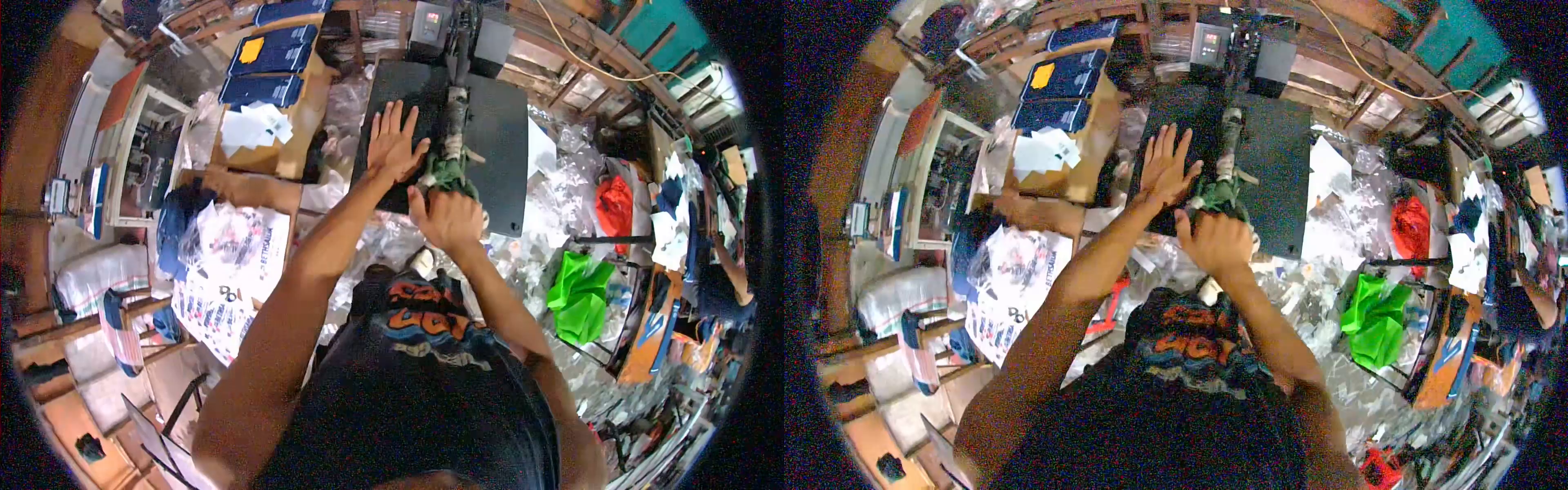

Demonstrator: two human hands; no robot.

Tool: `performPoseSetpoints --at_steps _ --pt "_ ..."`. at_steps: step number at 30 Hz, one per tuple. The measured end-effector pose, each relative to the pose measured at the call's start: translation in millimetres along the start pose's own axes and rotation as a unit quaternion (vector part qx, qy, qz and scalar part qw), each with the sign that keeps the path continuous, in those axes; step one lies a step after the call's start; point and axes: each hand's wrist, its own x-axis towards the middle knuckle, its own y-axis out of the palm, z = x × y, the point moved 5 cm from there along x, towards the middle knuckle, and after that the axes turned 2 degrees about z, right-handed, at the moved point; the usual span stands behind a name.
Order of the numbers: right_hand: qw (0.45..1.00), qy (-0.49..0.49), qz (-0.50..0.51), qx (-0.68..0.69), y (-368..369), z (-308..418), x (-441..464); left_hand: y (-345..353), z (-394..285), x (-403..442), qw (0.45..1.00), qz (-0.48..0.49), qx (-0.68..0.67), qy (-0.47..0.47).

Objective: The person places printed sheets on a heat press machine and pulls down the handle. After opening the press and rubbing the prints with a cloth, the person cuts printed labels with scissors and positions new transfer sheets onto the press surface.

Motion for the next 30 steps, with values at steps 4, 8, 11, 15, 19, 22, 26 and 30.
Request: performPoseSetpoints --at_steps 4,8,11,15,19,22,26,30 --pt "0.999 -0.019 0.04 0.008 -0.5 -0.8 1.6 -2.1 -2.0 -7.3 1.0 0.004 0.012 -0.009" --pt "0.999 -0.035 -0.008 0.001 -4.5 2.8 -2.1 -8.7 -1.2 -11.8 0.999 -0.007 -0.028 -0.028" --pt "0.999 -0.031 0.027 0.005 -4.0 5.2 -3.4 -10.4 4.1 -17.4 0.997 -0.025 -0.066 -0.041" --pt "0.997 -0.063 -0.04 -0.022 1.9 1.2 -3.3 -16.6 1.2 -24.7 0.998 -0.01 -0.036 -0.042" --pt "0.994 -0.081 -0.066 -0.008 0.1 4.9 -3.7 -12.4 2.8 -29.3 0.999 -0.027 -0.032 -0.025" --pt "0.996 -0.07 -0.061 -0.003 -3.9 4.7 -5.3 -14.3 1.9 -32.8 0.998 -0.036 -0.033 -0.031" --pt "0.995 -0.068 -0.066 0.0 -5.7 4.0 -6.7 -20.4 -1.2 -35.2 0.997 -0.021 -0.045 -0.058" --pt "0.989 -0.077 -0.12 -0.037 1.6 2.5 -10.1 -22.3 -1.5 -33.3 0.997 -0.02 -0.043 -0.066"
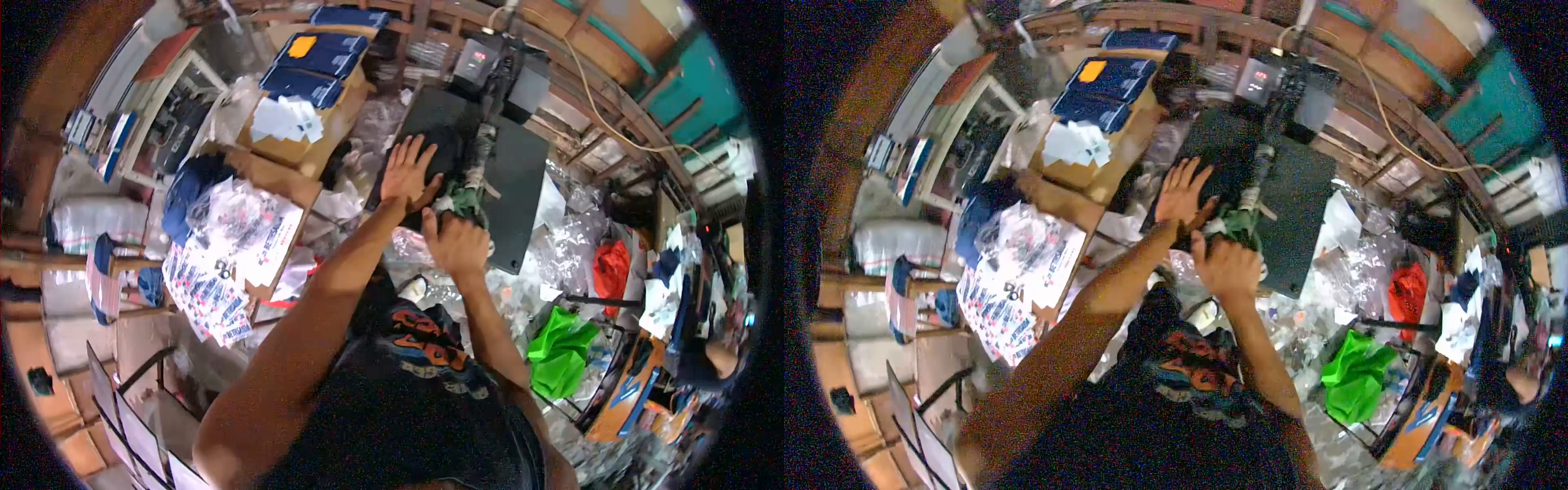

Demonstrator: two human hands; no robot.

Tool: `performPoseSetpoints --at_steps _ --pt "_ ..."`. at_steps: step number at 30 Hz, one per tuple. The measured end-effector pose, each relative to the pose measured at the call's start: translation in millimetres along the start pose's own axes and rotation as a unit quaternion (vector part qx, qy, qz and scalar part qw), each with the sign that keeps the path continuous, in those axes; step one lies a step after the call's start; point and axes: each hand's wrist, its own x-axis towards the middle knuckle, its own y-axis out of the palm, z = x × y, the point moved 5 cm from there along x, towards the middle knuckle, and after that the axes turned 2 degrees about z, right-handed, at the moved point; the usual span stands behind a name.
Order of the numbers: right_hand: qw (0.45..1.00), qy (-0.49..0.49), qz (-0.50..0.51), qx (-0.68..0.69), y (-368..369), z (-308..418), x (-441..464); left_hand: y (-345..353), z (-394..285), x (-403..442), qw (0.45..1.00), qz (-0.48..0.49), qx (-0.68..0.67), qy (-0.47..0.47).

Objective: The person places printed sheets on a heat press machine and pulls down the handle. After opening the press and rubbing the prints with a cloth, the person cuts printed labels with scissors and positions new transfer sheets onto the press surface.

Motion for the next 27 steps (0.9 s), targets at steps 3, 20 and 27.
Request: performPoseSetpoints --at_steps 3,20,27 --pt "0.998 0.021 0.05 0.036 2.1 -3.7 2.9 1.1 -1.3 1.2 1.0 -0.008 0.024 0.0" --pt "0.994 0.035 0.022 0.1 -0.8 -9.0 -1.5 -2.7 -6.0 0.9 0.999 0.004 0.045 0.006" --pt "0.991 0.022 0.023 0.127 -1.5 -9.5 -1.5 -5.6 -8.9 0.9 0.999 0.014 0.042 0.003"
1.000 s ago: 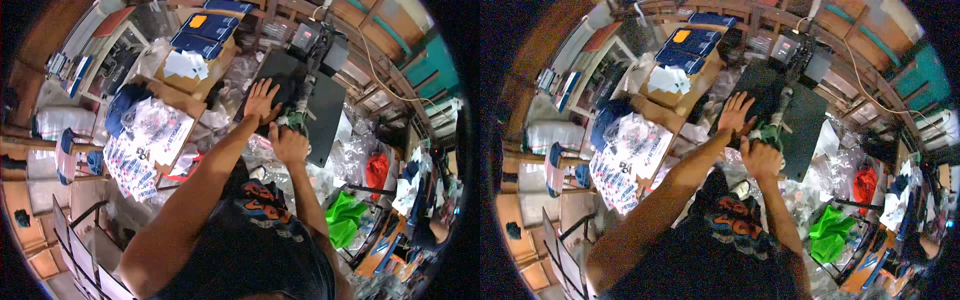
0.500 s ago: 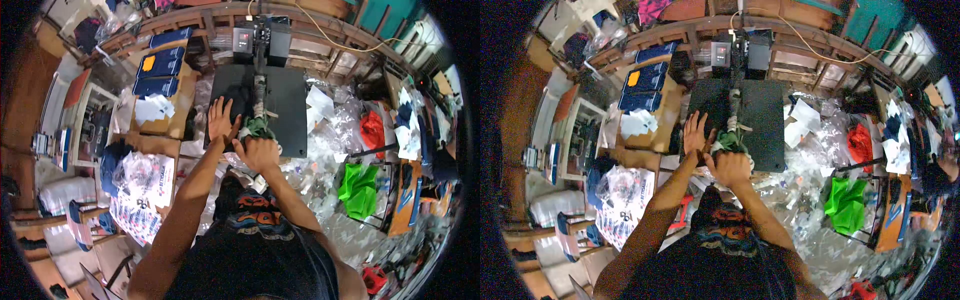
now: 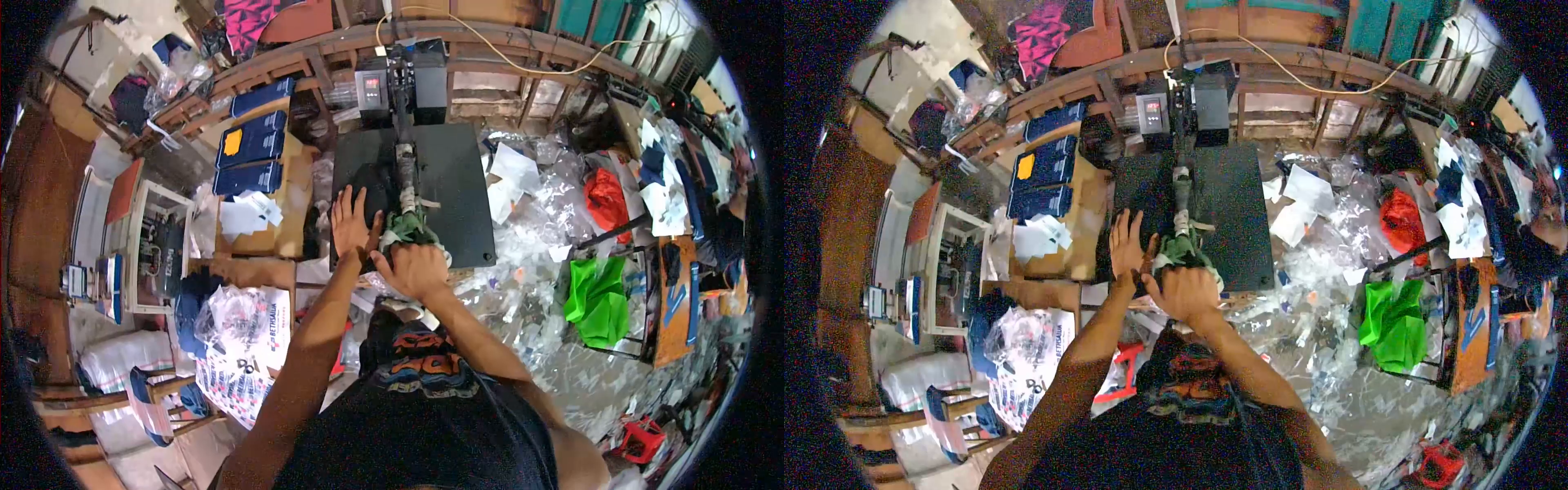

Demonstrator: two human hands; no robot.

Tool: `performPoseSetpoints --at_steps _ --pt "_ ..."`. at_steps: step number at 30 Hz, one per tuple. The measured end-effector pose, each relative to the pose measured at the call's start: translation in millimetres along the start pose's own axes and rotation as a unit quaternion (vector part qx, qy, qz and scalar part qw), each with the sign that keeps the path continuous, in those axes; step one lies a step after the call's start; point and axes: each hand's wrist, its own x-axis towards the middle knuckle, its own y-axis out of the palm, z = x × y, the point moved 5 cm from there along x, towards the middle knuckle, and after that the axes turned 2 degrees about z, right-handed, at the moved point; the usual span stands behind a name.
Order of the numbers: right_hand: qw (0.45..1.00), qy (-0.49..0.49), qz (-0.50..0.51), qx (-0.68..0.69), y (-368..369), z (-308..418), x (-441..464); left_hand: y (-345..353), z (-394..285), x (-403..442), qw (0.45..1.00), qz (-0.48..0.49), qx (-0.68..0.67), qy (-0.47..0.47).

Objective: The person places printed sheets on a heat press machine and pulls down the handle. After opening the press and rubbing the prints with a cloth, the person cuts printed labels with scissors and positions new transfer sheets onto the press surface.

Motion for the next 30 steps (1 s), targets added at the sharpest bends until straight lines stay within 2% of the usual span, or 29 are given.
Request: performPoseSetpoints --at_steps 2,4,6,20,25,30 --pt "0.998 0.029 0.063 0.006 -4.3 1.9 1.0 6.3 4.9 -0.3 1.0 0.001 0.008 -0.001" --pt "0.996 0.032 0.079 0.012 -1.0 0.9 2.2 10.2 8.5 0.8 1.0 -0.005 0.019 0.005" --pt "0.999 0.006 0.035 -0.016 7.1 -1.7 -0.5 11.0 8.5 0.6 1.0 -0.012 0.019 0.014" --pt "0.998 0.004 0.059 -0.004 -0.1 -1.0 0.1 4.2 4.2 -2.0 1.0 -0.019 -0.01 0.004" --pt "1.0 -0.018 -0.008 -0.014 2.4 -2.1 -2.3 3.3 2.9 -1.9 1.0 -0.021 -0.007 0.007" --pt "1.0 -0.016 -0.006 -0.001 7.2 -3.8 -1.6 0.5 2.6 -1.2 1.0 -0.021 -0.013 0.017"
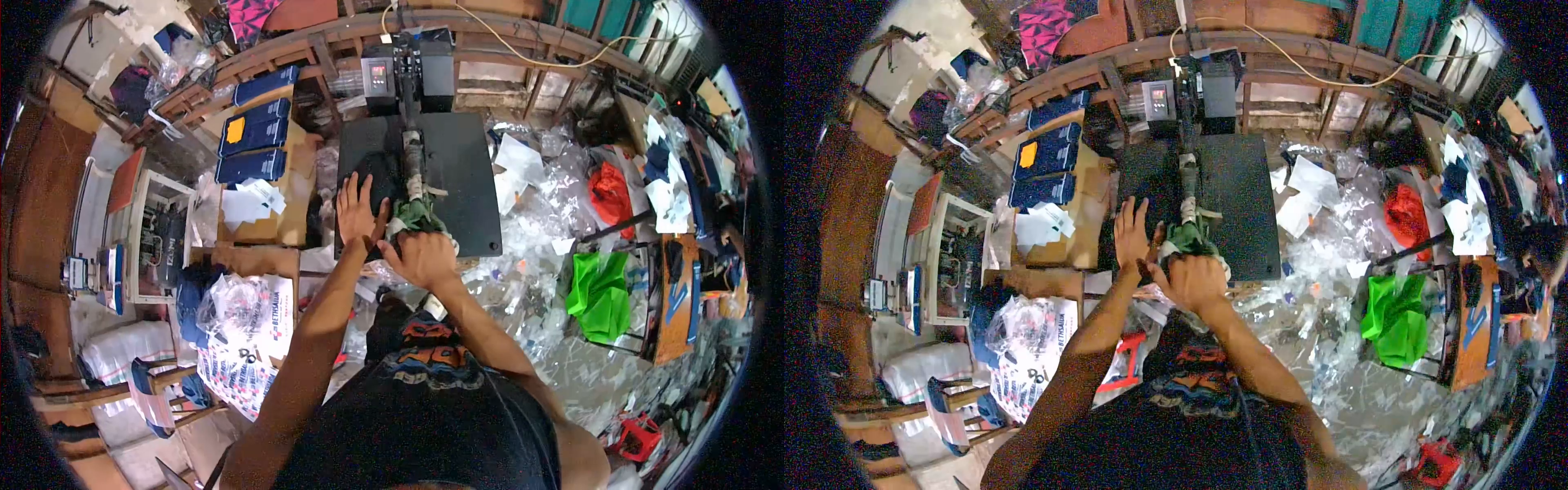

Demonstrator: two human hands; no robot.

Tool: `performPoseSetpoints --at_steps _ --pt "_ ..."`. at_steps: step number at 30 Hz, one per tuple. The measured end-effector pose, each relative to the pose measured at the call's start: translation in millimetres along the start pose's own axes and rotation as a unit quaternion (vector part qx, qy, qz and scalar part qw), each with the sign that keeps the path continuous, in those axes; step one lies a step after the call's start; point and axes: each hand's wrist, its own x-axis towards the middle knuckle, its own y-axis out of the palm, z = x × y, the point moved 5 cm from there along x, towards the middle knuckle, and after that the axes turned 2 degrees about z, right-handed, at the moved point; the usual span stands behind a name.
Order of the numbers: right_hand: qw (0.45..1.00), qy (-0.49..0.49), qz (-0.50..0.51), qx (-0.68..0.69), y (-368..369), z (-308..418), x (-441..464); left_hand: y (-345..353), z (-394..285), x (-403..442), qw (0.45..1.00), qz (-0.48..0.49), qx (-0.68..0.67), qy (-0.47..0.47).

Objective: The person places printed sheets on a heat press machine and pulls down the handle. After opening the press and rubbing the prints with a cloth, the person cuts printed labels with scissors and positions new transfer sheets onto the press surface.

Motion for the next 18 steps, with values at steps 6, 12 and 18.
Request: performPoseSetpoints --at_steps 6,12,18 --pt "0.997 -0.025 -0.065 -0.026 1.7 -0.3 -4.5 3.8 2.4 0.5 1.0 0.003 0.01 -0.006" --pt "0.997 -0.01 -0.066 -0.031 2.0 1.0 -3.2 6.0 3.6 -0.2 1.0 0.007 0.016 -0.017" --pt "0.994 -0.018 -0.093 -0.056 8.2 0.9 -6.6 11.0 4.0 1.9 0.998 0.015 0.055 0.003"
